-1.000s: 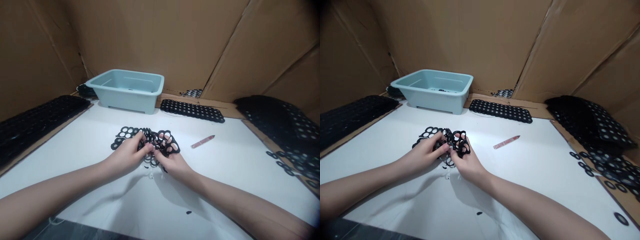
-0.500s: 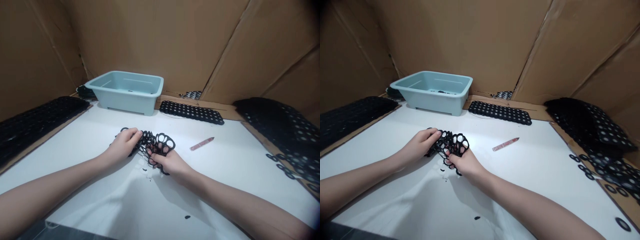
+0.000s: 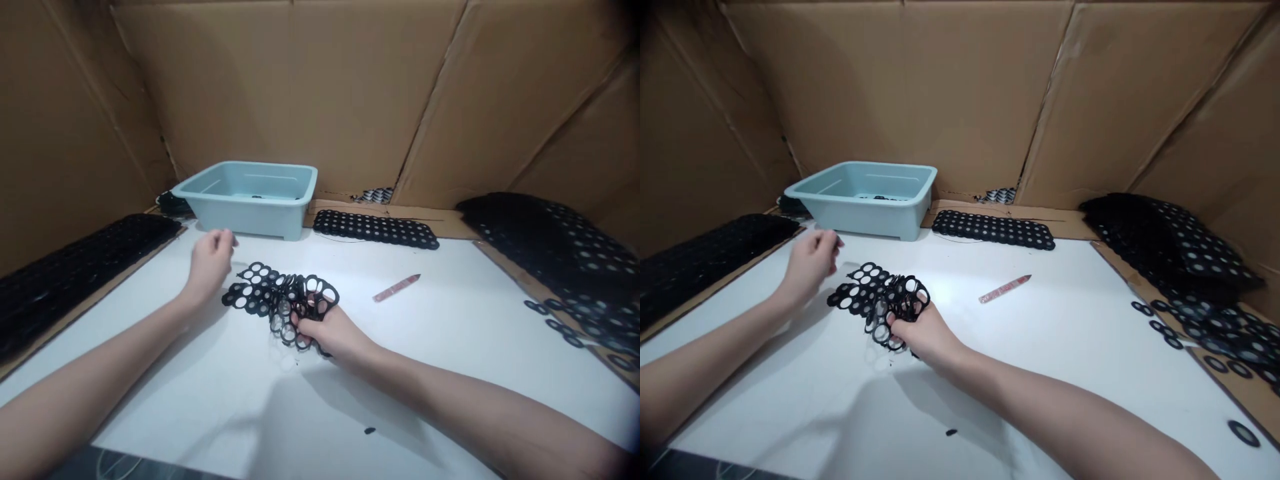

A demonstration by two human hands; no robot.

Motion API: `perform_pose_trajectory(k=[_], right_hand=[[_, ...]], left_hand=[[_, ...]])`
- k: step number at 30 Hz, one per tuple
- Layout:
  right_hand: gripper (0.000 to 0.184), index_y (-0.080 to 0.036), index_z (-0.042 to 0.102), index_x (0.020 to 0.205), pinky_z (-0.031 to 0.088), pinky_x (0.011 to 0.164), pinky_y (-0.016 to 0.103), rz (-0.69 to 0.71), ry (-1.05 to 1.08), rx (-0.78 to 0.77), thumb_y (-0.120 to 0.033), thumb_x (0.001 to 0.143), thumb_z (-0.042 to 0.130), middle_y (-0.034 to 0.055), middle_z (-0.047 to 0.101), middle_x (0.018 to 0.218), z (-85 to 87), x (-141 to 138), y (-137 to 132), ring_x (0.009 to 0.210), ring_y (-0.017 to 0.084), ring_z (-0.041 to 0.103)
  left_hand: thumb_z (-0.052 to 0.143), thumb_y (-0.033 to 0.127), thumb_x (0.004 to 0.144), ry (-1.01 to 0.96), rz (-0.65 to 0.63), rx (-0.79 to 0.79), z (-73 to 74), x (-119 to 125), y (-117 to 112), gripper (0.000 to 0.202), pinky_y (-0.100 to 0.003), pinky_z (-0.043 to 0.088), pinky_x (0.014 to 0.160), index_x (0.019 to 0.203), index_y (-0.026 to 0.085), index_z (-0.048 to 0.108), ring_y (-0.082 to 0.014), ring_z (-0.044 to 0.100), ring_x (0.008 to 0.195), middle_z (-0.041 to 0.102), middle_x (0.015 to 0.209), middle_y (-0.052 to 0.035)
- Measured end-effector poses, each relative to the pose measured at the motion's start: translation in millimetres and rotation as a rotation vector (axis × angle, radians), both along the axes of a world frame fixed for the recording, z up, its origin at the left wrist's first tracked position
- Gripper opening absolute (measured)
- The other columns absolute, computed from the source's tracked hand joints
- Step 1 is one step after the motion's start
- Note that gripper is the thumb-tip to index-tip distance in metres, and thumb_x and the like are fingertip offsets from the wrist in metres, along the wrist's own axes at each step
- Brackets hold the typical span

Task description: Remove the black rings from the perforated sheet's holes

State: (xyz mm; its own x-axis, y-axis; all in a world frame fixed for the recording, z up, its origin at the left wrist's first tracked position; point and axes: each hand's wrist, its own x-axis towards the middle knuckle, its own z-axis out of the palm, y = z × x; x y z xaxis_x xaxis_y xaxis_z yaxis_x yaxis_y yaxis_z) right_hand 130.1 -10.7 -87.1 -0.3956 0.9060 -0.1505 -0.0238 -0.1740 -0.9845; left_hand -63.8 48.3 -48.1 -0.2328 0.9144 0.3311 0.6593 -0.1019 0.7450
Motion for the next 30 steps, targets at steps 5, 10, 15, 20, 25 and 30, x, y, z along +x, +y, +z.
perform_pose_trajectory(k=[5, 10, 15, 20, 25, 30], right_hand=[[0.015, -0.016, 0.049, 0.073, 0.040, 0.054, 0.023, 0.053, 0.154, 0.000, -0.027, 0.071, 0.059, -0.0023, 0.049, 0.063, 3.1, -1, -1, 0.055, 0.009, 0.047], [0.024, -0.016, 0.052, 0.074, 0.043, 0.062, 0.027, -0.036, 0.082, -0.035, -0.040, 0.073, 0.059, -0.0001, 0.053, 0.067, 3.5, -1, 0, 0.062, 0.011, 0.050], [0.020, -0.017, 0.056, 0.082, 0.041, 0.075, 0.029, -0.122, 0.163, -0.035, -0.031, 0.069, 0.063, 0.0013, 0.058, 0.078, -0.1, -1, 3, 0.076, 0.014, 0.053], [0.015, -0.016, 0.059, 0.078, 0.042, 0.071, 0.028, -0.112, 0.166, -0.044, -0.029, 0.071, 0.061, -0.0004, 0.055, 0.067, 0.5, 1, 3, 0.067, 0.012, 0.051], [0.010, -0.017, 0.055, 0.079, 0.043, 0.069, 0.029, -0.073, 0.130, -0.056, -0.022, 0.070, 0.057, -0.0005, 0.057, 0.068, 6.4, 0, 4, 0.062, 0.012, 0.052], [0.012, -0.018, 0.053, 0.076, 0.044, 0.068, 0.029, -0.086, 0.115, -0.054, -0.014, 0.064, 0.053, -0.0012, 0.057, 0.069, 5.5, -2, 3, 0.065, 0.013, 0.053]], left_hand=[[0.034, 0.033, 0.086, 0.161, -0.280, 0.039, -0.8, 31, -39, 0.026, -0.024, 0.037, 0.061, 0.076, 0.017, 0.053, -0.0143, 0.051, 0.067, 0.058, 0.071, -0.0014], [0.033, 0.031, 0.087, 0.179, -0.371, -0.049, -8.9, 41, -54, 0.023, -0.026, 0.038, 0.064, 0.091, 0.019, 0.053, -0.0149, 0.053, 0.069, 0.060, 0.078, -0.0017], [0.036, 0.031, 0.087, 0.170, -0.368, -0.096, -17.0, 41, -54, 0.020, -0.024, 0.036, 0.056, 0.099, 0.021, 0.048, -0.0114, 0.049, 0.055, 0.054, 0.063, 0.0025], [0.032, 0.030, 0.089, 0.079, -0.454, -0.110, -21.0, 44, -54, 0.022, -0.024, 0.039, 0.063, 0.094, 0.020, 0.050, -0.0119, 0.053, 0.066, 0.059, 0.071, 0.0006], [0.028, 0.033, 0.090, 0.039, -0.490, -0.122, -21.4, 43, -55, 0.028, -0.026, 0.039, 0.068, 0.097, 0.021, 0.052, -0.0135, 0.053, 0.074, 0.059, 0.078, 0.0000], [0.037, 0.036, 0.087, 0.049, -0.538, -0.140, -20.9, 45, -58, 0.022, -0.025, 0.039, 0.063, 0.095, 0.020, 0.050, -0.0120, 0.052, 0.068, 0.058, 0.076, 0.0007]])
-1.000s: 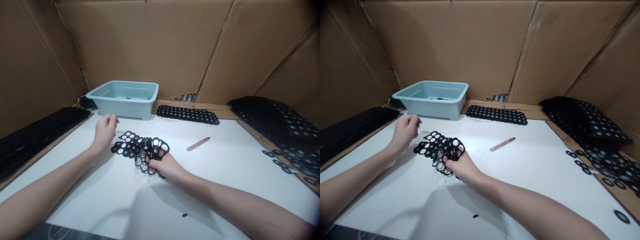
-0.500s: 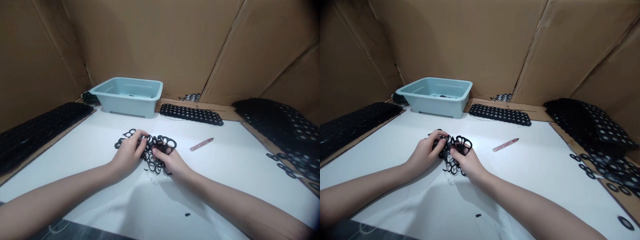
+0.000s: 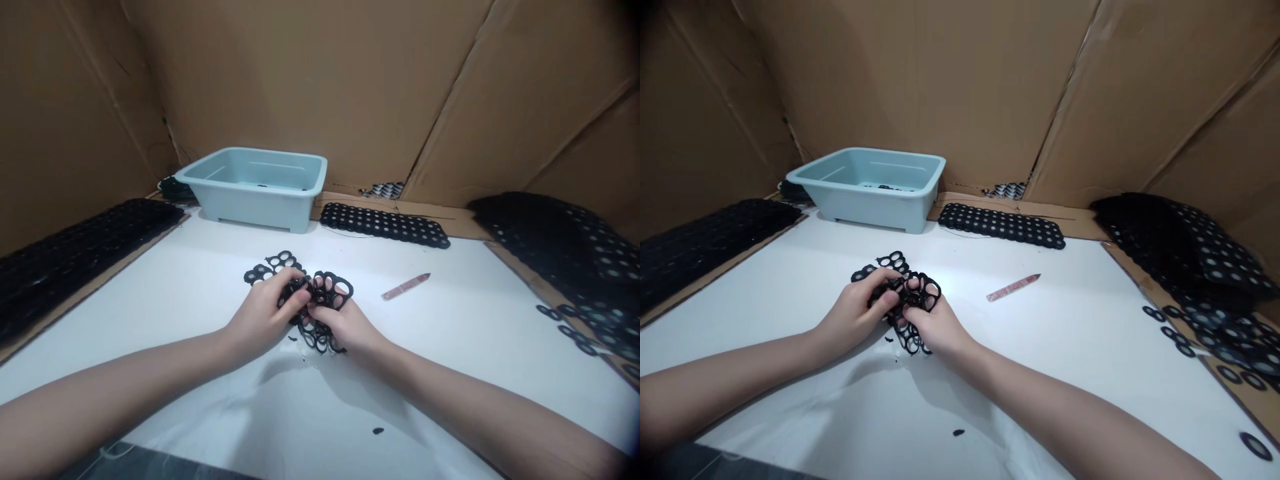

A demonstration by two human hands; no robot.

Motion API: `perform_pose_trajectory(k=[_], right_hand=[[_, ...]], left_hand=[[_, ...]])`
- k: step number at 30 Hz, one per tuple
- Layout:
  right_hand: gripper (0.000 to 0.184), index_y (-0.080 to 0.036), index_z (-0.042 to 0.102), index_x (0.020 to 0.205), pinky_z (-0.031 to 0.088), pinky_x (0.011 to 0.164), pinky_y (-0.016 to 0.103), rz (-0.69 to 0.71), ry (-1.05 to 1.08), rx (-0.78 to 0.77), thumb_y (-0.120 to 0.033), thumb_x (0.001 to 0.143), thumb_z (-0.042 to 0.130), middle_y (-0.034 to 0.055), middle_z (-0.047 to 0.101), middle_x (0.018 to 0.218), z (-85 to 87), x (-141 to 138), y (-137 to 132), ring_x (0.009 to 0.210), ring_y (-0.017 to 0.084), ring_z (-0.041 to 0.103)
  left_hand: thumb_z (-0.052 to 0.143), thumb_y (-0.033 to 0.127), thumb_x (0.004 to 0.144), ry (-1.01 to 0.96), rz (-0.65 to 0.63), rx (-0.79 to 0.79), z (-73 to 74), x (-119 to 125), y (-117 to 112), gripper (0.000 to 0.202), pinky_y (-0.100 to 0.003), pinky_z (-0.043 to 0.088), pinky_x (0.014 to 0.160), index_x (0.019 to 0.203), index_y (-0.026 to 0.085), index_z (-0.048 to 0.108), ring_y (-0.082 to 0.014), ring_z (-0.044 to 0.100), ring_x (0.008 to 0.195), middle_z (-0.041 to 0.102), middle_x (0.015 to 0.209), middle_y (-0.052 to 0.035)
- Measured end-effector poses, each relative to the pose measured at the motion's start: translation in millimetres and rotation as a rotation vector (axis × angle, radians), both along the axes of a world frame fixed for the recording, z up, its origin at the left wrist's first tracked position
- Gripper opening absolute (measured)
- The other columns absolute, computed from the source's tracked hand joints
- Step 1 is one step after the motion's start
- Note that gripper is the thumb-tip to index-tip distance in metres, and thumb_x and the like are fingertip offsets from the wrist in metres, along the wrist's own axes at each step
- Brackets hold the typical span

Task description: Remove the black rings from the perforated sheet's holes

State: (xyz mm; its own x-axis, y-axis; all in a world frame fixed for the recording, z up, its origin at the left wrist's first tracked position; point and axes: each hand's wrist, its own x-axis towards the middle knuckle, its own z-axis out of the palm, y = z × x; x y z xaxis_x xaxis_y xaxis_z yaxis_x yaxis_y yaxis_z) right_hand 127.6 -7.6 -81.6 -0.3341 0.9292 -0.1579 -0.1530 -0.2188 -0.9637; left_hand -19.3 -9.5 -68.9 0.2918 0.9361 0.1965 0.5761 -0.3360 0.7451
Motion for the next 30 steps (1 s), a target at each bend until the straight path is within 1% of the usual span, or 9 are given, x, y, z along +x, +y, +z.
perform_pose_trajectory(k=[2, 5, 9, 11, 15, 18, 22, 27, 30], right_hand=[[0.012, -0.018, 0.053, 0.075, 0.044, 0.068, 0.027, -0.007, 0.013, -0.017, -0.013, 0.063, 0.053, -0.0017, 0.056, 0.068, -1.8, -1, -1, 0.065, 0.013, 0.053], [0.008, -0.016, 0.053, 0.070, 0.042, 0.066, 0.025, 0.028, 0.063, -0.072, -0.013, 0.063, 0.051, -0.0010, 0.055, 0.065, -4.3, 0, -3, 0.064, 0.012, 0.052], [0.004, -0.015, 0.051, 0.065, 0.041, 0.060, 0.024, 0.091, 0.220, -0.254, -0.018, 0.065, 0.050, 0.0005, 0.053, 0.061, -4.6, 2, -3, 0.059, 0.011, 0.051], [0.013, -0.015, 0.051, 0.065, 0.041, 0.056, 0.024, 0.106, 0.198, -0.272, -0.027, 0.069, 0.054, 0.0004, 0.052, 0.059, -2.8, 2, -1, 0.056, 0.011, 0.050], [0.031, -0.015, 0.049, 0.064, 0.036, 0.048, 0.022, 0.084, 0.024, -0.177, -0.042, 0.068, 0.064, -0.0017, 0.049, 0.056, 2.0, 1, 3, 0.050, 0.008, 0.046], [0.038, -0.016, 0.042, 0.058, 0.032, 0.044, 0.020, 0.050, 0.073, -0.228, -0.047, 0.070, 0.061, -0.0036, 0.042, 0.052, 2.5, -1, 6, 0.045, 0.007, 0.041], [0.039, -0.016, 0.038, 0.057, 0.025, 0.041, 0.019, 0.004, 0.189, -0.322, -0.046, 0.071, 0.059, -0.0055, 0.036, 0.049, -1.4, -4, 9, 0.041, 0.005, 0.034], [0.040, -0.016, 0.038, 0.055, 0.026, 0.043, 0.019, 0.012, 0.266, -0.351, -0.046, 0.072, 0.058, -0.0054, 0.037, 0.048, -3.8, -5, 10, 0.041, 0.006, 0.035], [0.037, -0.016, 0.040, 0.055, 0.029, 0.045, 0.019, -0.025, 0.293, -0.382, -0.043, 0.073, 0.058, -0.0051, 0.039, 0.048, -4.5, -7, 10, 0.042, 0.006, 0.037]], left_hand=[[0.040, 0.036, 0.086, -0.025, 0.011, -0.011, 0.1, 2, -1, 0.019, -0.024, 0.038, 0.059, 0.088, 0.019, 0.049, -0.0111, 0.051, 0.063, 0.057, 0.071, 0.0017], [0.033, 0.036, 0.089, -0.102, 0.016, -0.049, 0.9, 4, 0, 0.026, -0.023, 0.037, 0.057, 0.071, 0.018, 0.043, -0.0098, 0.047, 0.056, 0.054, 0.059, 0.0033], [0.033, 0.039, 0.088, -0.120, 0.082, -0.070, 2.4, 2, 5, 0.031, -0.024, 0.033, 0.055, 0.066, 0.018, 0.038, -0.0106, 0.045, 0.057, 0.050, 0.059, 0.0032], [0.034, 0.041, 0.087, -0.112, 0.108, -0.068, 2.7, 0, 7, 0.033, -0.024, 0.031, 0.054, 0.064, 0.018, 0.037, -0.0106, 0.041, 0.057, 0.044, 0.059, 0.0033], [0.036, 0.042, 0.086, -0.143, 0.083, -0.109, 2.7, -1, 10, 0.033, -0.023, 0.029, 0.051, 0.064, 0.017, 0.038, -0.0099, 0.038, 0.056, 0.041, 0.059, 0.0036], [0.038, 0.045, 0.085, -0.246, 0.080, -0.238, 1.2, 0, 13, 0.034, -0.021, 0.026, 0.044, 0.064, 0.018, 0.038, -0.0077, 0.034, 0.047, 0.036, 0.053, 0.0052], [0.039, 0.049, 0.083, -0.440, 0.050, -0.451, -2.8, 1, 19, 0.035, -0.018, 0.020, 0.037, 0.066, 0.018, 0.036, -0.0054, 0.025, 0.038, 0.027, 0.048, 0.0079], [0.044, 0.047, 0.082, -0.550, 0.032, -0.524, -1.0, 2, 20, 0.034, -0.016, 0.018, 0.035, 0.065, 0.018, 0.037, -0.0038, 0.023, 0.037, 0.024, 0.047, 0.0084], [0.045, 0.043, 0.082, -0.611, 0.024, -0.665, 3.6, 4, 17, 0.033, -0.016, 0.016, 0.034, 0.063, 0.018, 0.035, -0.0027, 0.019, 0.035, 0.022, 0.046, 0.0091]])
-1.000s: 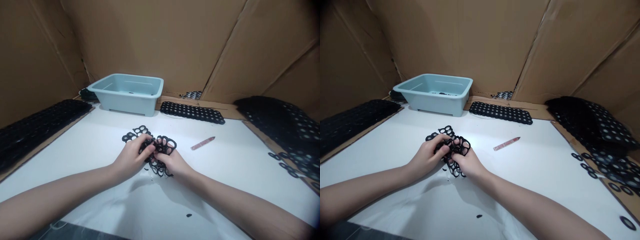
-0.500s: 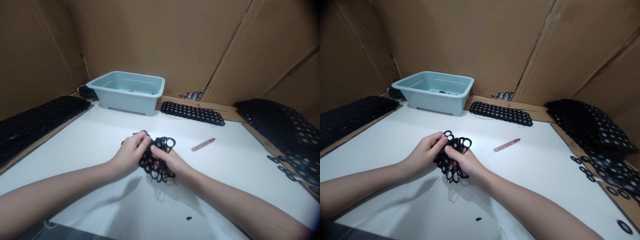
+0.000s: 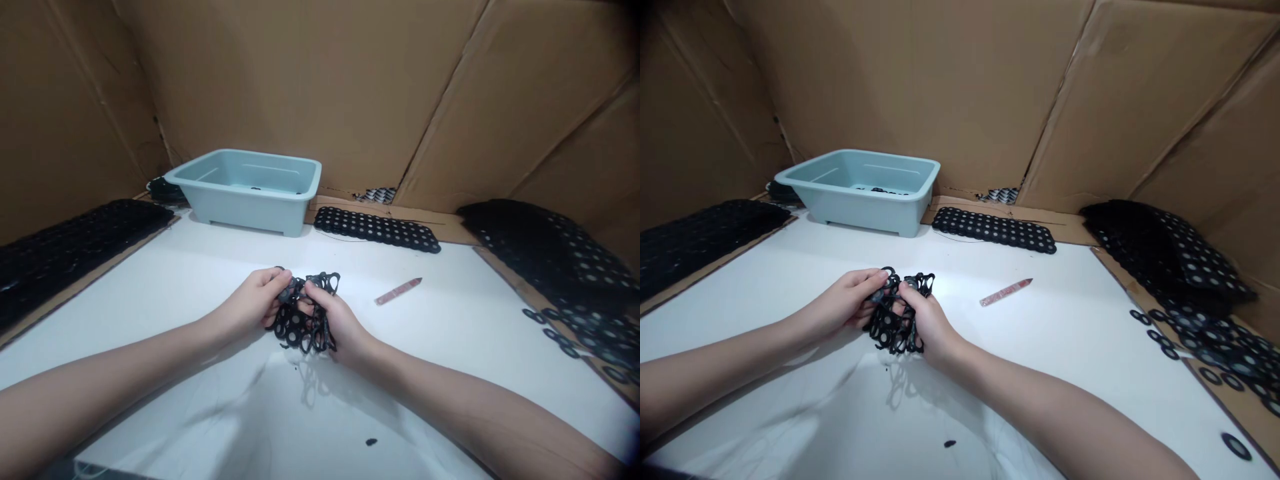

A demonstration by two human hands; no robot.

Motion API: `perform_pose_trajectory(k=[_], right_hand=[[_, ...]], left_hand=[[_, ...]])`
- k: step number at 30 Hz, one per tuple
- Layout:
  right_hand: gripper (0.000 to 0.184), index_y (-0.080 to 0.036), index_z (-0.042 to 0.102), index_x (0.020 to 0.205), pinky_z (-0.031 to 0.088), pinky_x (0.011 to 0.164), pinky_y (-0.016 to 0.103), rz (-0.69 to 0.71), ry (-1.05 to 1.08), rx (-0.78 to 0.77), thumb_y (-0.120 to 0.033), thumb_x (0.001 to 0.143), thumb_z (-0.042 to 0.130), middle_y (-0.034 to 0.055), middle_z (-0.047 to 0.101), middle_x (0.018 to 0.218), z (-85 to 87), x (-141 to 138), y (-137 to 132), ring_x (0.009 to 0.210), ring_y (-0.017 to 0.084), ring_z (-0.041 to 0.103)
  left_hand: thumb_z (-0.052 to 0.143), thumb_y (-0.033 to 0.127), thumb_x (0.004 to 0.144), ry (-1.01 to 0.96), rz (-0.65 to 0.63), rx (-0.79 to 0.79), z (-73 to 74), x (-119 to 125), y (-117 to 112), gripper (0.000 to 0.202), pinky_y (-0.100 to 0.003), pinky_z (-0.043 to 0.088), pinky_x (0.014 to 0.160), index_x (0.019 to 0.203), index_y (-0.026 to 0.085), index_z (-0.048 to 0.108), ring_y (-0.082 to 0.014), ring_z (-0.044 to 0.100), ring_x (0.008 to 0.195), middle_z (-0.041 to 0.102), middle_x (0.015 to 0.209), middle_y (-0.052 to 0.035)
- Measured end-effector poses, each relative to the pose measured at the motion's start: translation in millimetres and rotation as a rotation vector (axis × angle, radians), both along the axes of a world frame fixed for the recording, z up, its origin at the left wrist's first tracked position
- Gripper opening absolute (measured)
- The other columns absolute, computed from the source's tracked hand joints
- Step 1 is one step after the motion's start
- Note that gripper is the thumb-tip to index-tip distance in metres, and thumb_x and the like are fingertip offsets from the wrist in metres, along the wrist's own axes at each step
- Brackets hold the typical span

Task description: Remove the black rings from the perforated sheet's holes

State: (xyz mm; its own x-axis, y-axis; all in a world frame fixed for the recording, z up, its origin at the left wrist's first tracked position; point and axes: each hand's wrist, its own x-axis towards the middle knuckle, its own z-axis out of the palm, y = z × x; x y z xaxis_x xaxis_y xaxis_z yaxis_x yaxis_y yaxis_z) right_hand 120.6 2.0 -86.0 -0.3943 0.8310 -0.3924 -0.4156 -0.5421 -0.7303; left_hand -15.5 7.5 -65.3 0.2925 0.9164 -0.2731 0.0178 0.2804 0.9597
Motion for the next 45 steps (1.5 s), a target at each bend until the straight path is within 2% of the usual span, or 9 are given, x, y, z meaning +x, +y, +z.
perform_pose_trajectory(k=[5, 8, 10, 15, 20, 24, 28, 40, 45], right_hand=[[0.027, -0.016, 0.055, 0.070, 0.039, 0.053, 0.024, -0.071, -0.029, -0.012, -0.042, 0.072, 0.059, -0.0016, 0.051, 0.055, 0.6, 1, -3, 0.050, 0.011, 0.048], [0.030, -0.017, 0.057, 0.082, 0.041, 0.054, 0.025, -0.124, -0.079, -0.038, -0.044, 0.071, 0.062, 0.0005, 0.056, 0.061, 4.0, 9, -4, 0.054, 0.013, 0.052], [0.030, -0.017, 0.054, 0.076, 0.040, 0.050, 0.024, -0.122, -0.108, -0.067, -0.045, 0.070, 0.063, -0.0010, 0.053, 0.056, 5.9, 14, -3, 0.051, 0.012, 0.051], [0.030, -0.017, 0.049, 0.067, 0.037, 0.044, 0.021, -0.060, -0.071, -0.032, -0.044, 0.076, 0.057, -0.0035, 0.049, 0.052, 5.0, 13, 0, 0.043, 0.009, 0.046], [0.023, -0.016, 0.056, 0.080, 0.044, 0.053, 0.024, -0.046, -0.104, 0.088, -0.039, 0.077, 0.058, 0.0012, 0.060, 0.065, 2.5, 5, -6, 0.051, 0.010, 0.054], [0.029, -0.016, 0.059, 0.086, 0.047, 0.063, 0.028, 0.096, -0.077, 0.246, -0.042, 0.075, 0.059, 0.0035, 0.063, 0.073, 2.3, 6, -11, 0.065, 0.014, 0.060], [0.024, -0.016, 0.061, 0.087, 0.048, 0.071, 0.031, 0.108, -0.062, 0.368, -0.036, 0.073, 0.063, 0.0046, 0.064, 0.081, 3.6, 8, -14, 0.076, 0.017, 0.061], [0.027, -0.014, 0.059, 0.082, 0.047, 0.059, 0.025, 0.043, -0.096, 0.196, -0.039, 0.073, 0.063, 0.0033, 0.062, 0.069, 0.2, 8, -11, 0.061, 0.013, 0.059], [0.028, -0.016, 0.059, 0.082, 0.037, 0.040, 0.019, 0.066, -0.206, 0.125, -0.042, 0.074, 0.061, 0.0011, 0.058, 0.062, 3.6, 11, -11, 0.047, 0.009, 0.051]], left_hand=[[0.047, 0.040, 0.082, -0.056, -0.023, -0.180, 9.7, -5, 8, 0.032, -0.015, 0.010, 0.032, 0.062, 0.017, 0.035, -0.0018, 0.014, 0.035, 0.021, 0.047, 0.0095], [0.048, 0.035, 0.082, 0.000, 0.190, -0.009, 15.8, -21, 23, 0.026, -0.015, 0.012, 0.033, 0.065, 0.017, 0.040, -0.0022, 0.016, 0.036, 0.021, 0.048, 0.0093], [0.048, 0.035, 0.081, 0.024, 0.306, 0.150, 17.6, -30, 29, 0.026, -0.015, 0.014, 0.035, 0.065, 0.017, 0.040, -0.0028, 0.019, 0.037, 0.022, 0.049, 0.0087], [0.042, 0.046, 0.081, 0.280, 0.097, 0.234, 10.9, -23, 12, 0.033, -0.019, 0.018, 0.037, 0.064, 0.018, 0.040, -0.0054, 0.024, 0.039, 0.029, 0.050, 0.0065], [0.038, 0.040, 0.084, 0.619, 0.125, 0.562, 4.7, -9, -5, 0.032, -0.022, 0.028, 0.050, 0.061, 0.018, 0.037, -0.0106, 0.037, 0.053, 0.038, 0.054, 0.0039], [0.034, 0.037, 0.085, 0.579, 0.053, 0.503, 3.9, -5, -12, 0.026, -0.023, 0.031, 0.052, 0.067, 0.019, 0.040, -0.0118, 0.044, 0.054, 0.047, 0.057, 0.0035], [0.034, 0.036, 0.086, 0.549, 0.067, 0.507, 3.9, -3, -20, 0.024, -0.024, 0.033, 0.055, 0.069, 0.019, 0.040, -0.0127, 0.046, 0.056, 0.050, 0.060, 0.0030], [0.026, 0.040, 0.089, 0.744, -0.098, 0.671, -3.3, -1, -20, 0.027, -0.027, 0.032, 0.057, 0.072, 0.020, 0.033, -0.0141, 0.044, 0.060, 0.045, 0.067, 0.0010], [0.048, 0.051, 0.077, 0.841, -0.174, 0.654, -2.8, -4, -17, 0.033, -0.026, 0.031, 0.054, 0.079, 0.020, 0.035, -0.0163, 0.047, 0.063, 0.050, 0.074, -0.0015]])
